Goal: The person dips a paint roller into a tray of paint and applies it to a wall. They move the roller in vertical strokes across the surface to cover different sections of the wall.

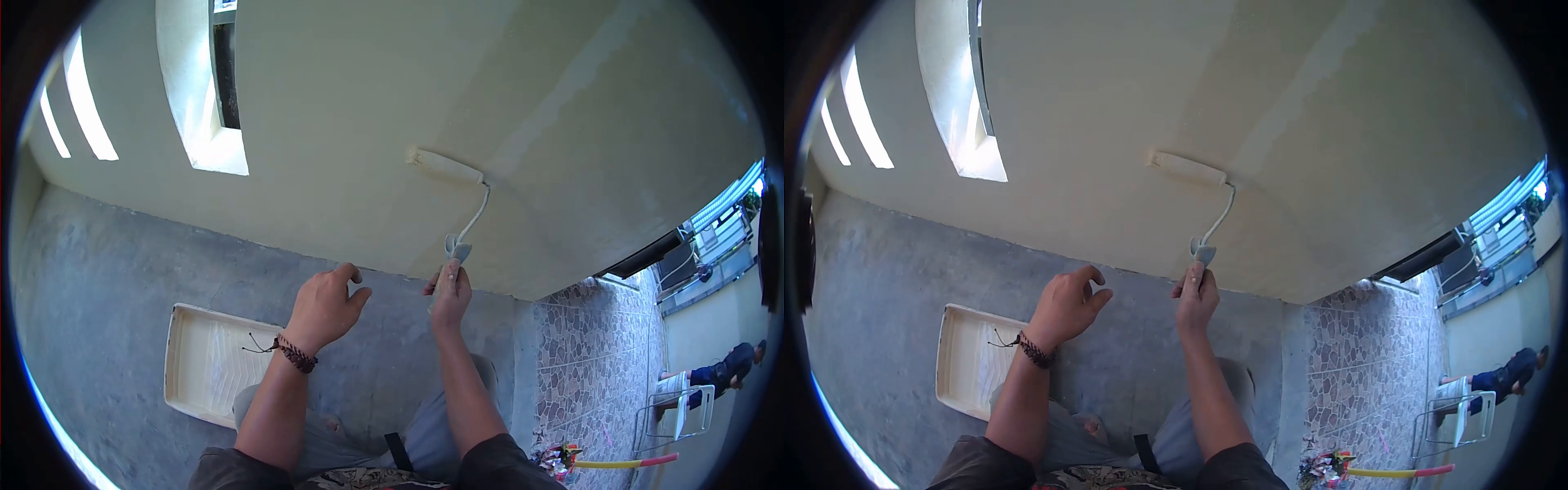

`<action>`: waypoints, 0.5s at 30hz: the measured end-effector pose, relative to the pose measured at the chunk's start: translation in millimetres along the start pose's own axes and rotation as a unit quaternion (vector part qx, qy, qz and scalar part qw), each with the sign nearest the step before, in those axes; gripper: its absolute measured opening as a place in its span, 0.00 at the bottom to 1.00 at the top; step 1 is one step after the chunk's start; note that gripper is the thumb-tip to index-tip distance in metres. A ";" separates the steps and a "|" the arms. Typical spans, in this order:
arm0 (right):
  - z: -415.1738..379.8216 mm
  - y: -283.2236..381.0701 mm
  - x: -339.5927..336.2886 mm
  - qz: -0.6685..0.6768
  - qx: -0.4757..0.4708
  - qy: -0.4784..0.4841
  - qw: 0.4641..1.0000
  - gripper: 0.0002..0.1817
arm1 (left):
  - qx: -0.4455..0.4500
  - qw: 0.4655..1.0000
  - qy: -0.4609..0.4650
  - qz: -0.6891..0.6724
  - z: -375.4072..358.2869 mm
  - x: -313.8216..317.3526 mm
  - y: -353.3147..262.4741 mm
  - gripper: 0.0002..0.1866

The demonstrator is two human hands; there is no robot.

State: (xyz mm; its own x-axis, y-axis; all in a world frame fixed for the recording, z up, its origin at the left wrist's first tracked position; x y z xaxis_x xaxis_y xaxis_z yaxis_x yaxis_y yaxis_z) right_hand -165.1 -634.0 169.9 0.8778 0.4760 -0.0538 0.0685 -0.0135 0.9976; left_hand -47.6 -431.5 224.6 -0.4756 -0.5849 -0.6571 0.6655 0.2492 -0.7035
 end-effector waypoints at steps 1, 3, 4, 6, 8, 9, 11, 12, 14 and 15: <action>-2.0 1.4 2.5 0.056 -0.028 0.023 0.998 0.24 | -0.001 1.000 -0.027 -0.008 0.2 -9.0 -0.4 0.12; -7.6 14.4 5.8 0.092 -0.026 0.070 0.993 0.25 | -0.006 0.998 -0.052 -0.019 0.7 -21.0 -2.3 0.12; -11.2 29.3 11.0 0.134 -0.025 0.114 0.984 0.27 | -0.009 0.996 -0.070 -0.048 2.3 -26.4 -4.1 0.12; 1.6 51.4 10.4 0.153 -0.003 0.133 0.979 0.27 | -0.013 0.993 -0.087 -0.079 6.9 -36.1 -7.2 0.11; 15.4 63.3 9.4 0.171 0.023 0.145 0.974 0.28 | -0.048 0.989 -0.086 -0.107 10.1 -38.0 -4.4 0.11; 23.0 69.9 8.3 0.155 0.013 0.129 0.979 0.28 | -0.050 0.989 -0.084 -0.109 13.0 -36.7 -3.9 0.11; 34.5 65.1 9.9 0.138 0.010 0.116 0.984 0.29 | -0.054 0.986 -0.102 -0.117 16.2 -37.2 0.1 0.11; 41.8 52.6 6.6 0.112 0.019 0.088 0.990 0.29 | -0.059 0.986 -0.099 -0.117 17.8 -36.0 1.7 0.11; 50.5 17.3 -0.1 0.083 0.027 0.051 0.995 0.28 | -0.057 0.985 -0.106 -0.120 22.6 -33.9 2.3 0.10; 48.4 -11.1 0.0 0.080 0.025 0.044 0.995 0.28 | -0.060 0.985 -0.105 -0.121 24.9 -31.0 3.6 0.10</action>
State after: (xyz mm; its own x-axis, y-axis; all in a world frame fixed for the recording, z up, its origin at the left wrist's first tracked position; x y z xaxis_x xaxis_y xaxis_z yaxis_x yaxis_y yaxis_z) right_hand -142.9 -676.5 156.7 0.8347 0.5391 0.1124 -0.0435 -0.1389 0.9894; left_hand -16.2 -431.7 249.1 -0.4739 -0.7816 -0.4056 0.4687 0.1660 -0.8676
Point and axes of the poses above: each hand's wrist, its own z-axis towards the middle knuckle, its own x-axis out of the palm, y = z × x, the point moved 9 cm from there along z, towards the middle knuckle, and after that the axes turned 14 degrees about x, right-handed, at the moved point
